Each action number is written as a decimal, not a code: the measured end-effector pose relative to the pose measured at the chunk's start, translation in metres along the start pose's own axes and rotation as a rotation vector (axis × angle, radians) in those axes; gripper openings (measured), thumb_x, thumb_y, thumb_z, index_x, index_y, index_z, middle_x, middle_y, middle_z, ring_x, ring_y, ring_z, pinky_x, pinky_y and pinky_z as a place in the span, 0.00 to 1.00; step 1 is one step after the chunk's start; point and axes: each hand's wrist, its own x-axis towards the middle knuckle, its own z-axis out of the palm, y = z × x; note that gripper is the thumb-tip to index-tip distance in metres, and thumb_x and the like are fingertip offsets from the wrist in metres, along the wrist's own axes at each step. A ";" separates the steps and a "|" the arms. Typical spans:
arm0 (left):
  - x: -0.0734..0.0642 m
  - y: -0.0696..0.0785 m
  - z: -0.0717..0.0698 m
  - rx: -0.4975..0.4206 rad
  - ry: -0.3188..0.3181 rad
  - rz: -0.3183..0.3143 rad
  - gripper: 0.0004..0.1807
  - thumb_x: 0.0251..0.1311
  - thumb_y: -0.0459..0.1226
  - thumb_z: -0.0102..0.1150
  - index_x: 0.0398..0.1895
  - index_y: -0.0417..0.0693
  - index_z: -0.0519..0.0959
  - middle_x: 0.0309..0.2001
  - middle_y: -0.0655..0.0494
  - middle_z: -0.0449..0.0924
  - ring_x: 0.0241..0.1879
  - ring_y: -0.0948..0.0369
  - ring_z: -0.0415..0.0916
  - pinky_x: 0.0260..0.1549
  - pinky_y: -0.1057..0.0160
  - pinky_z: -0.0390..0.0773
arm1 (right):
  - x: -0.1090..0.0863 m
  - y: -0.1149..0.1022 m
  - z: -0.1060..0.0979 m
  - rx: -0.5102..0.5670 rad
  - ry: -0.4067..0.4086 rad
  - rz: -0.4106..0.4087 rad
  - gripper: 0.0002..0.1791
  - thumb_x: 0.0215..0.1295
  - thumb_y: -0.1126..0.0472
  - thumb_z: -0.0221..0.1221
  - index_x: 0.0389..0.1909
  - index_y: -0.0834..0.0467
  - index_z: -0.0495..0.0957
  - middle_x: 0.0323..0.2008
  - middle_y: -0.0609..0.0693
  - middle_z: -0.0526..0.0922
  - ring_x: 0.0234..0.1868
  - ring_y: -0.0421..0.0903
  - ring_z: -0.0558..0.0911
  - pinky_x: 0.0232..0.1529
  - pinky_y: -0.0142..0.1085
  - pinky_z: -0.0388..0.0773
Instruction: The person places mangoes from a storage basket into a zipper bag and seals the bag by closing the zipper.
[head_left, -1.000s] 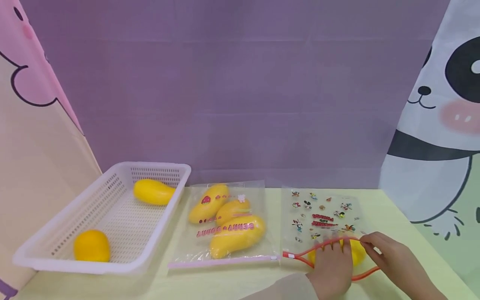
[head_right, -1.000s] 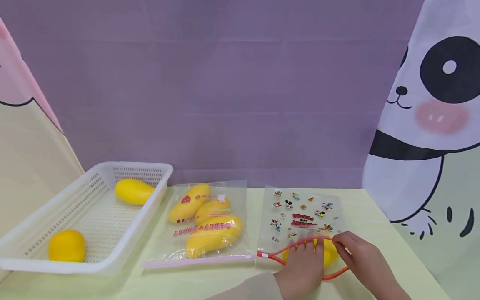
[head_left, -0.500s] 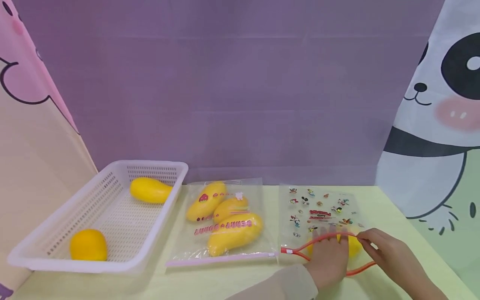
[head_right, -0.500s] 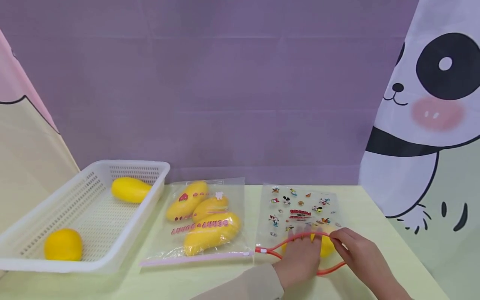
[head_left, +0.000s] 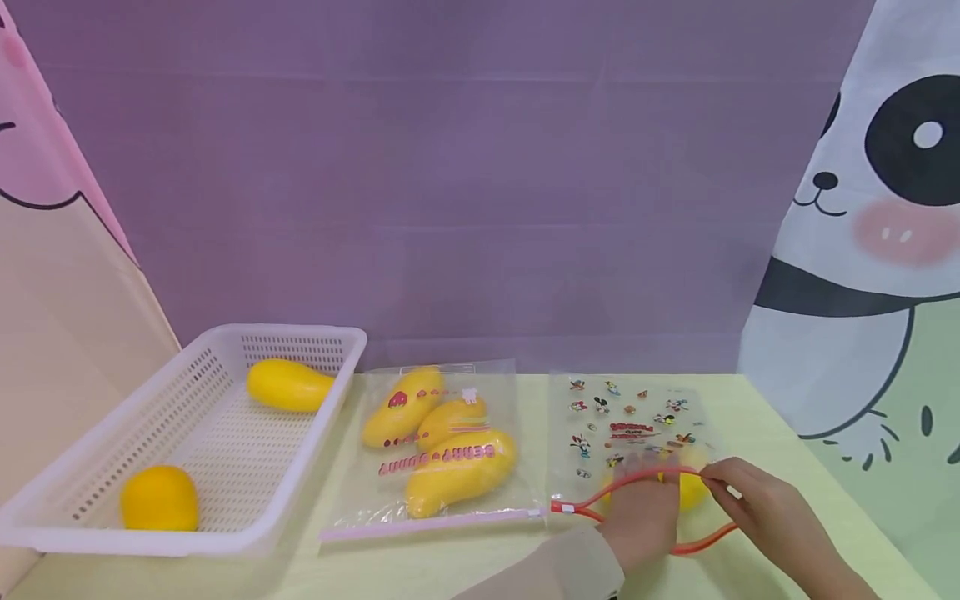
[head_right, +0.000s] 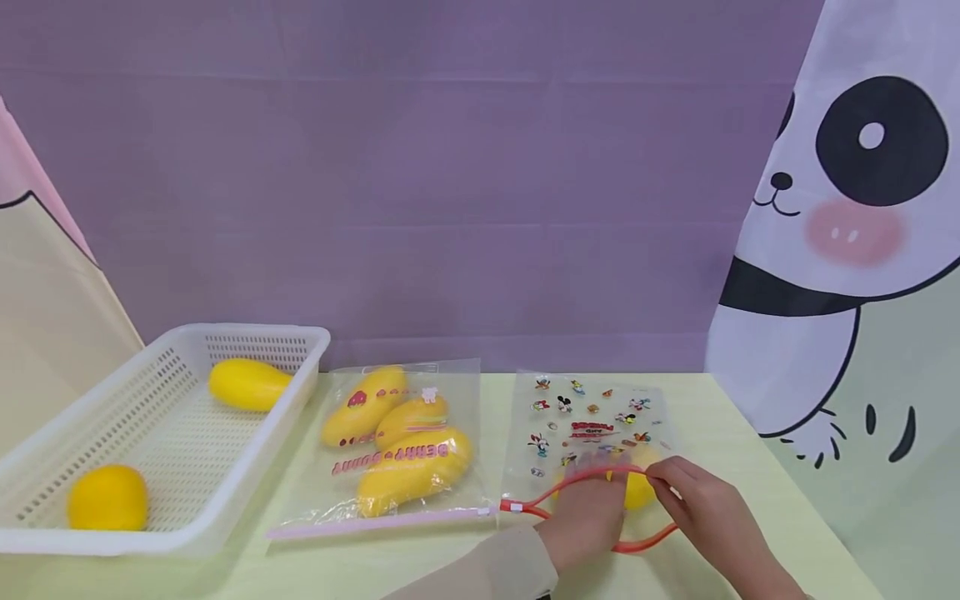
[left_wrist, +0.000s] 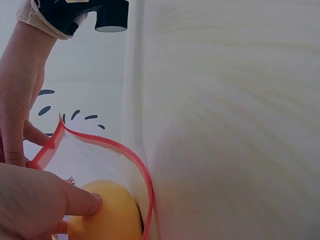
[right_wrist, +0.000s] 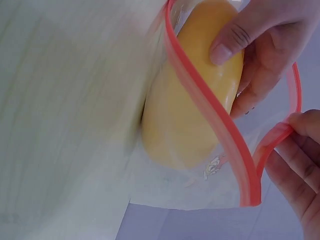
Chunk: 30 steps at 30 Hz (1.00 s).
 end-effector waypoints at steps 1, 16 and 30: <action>-0.001 -0.001 0.000 0.006 0.009 0.006 0.33 0.51 0.44 0.68 0.62 0.59 0.67 0.60 0.69 0.67 0.63 0.62 0.59 0.65 0.61 0.58 | 0.000 0.000 0.000 0.000 0.005 -0.001 0.32 0.69 0.37 0.34 0.26 0.54 0.79 0.25 0.40 0.80 0.25 0.37 0.77 0.28 0.18 0.72; -0.008 0.000 -0.004 -0.044 -0.013 0.000 0.38 0.51 0.41 0.68 0.67 0.59 0.64 0.66 0.62 0.62 0.68 0.59 0.54 0.66 0.59 0.57 | -0.002 0.000 0.000 0.014 -0.009 0.025 0.33 0.67 0.37 0.34 0.27 0.55 0.79 0.26 0.41 0.81 0.25 0.38 0.79 0.30 0.17 0.73; -0.036 -0.010 -0.017 -0.013 -0.053 0.145 0.34 0.56 0.42 0.64 0.66 0.54 0.64 0.61 0.63 0.65 0.57 0.68 0.64 0.55 0.71 0.67 | -0.004 0.000 0.001 -0.006 -0.033 0.032 0.24 0.67 0.41 0.44 0.28 0.54 0.79 0.27 0.42 0.81 0.26 0.38 0.79 0.29 0.17 0.73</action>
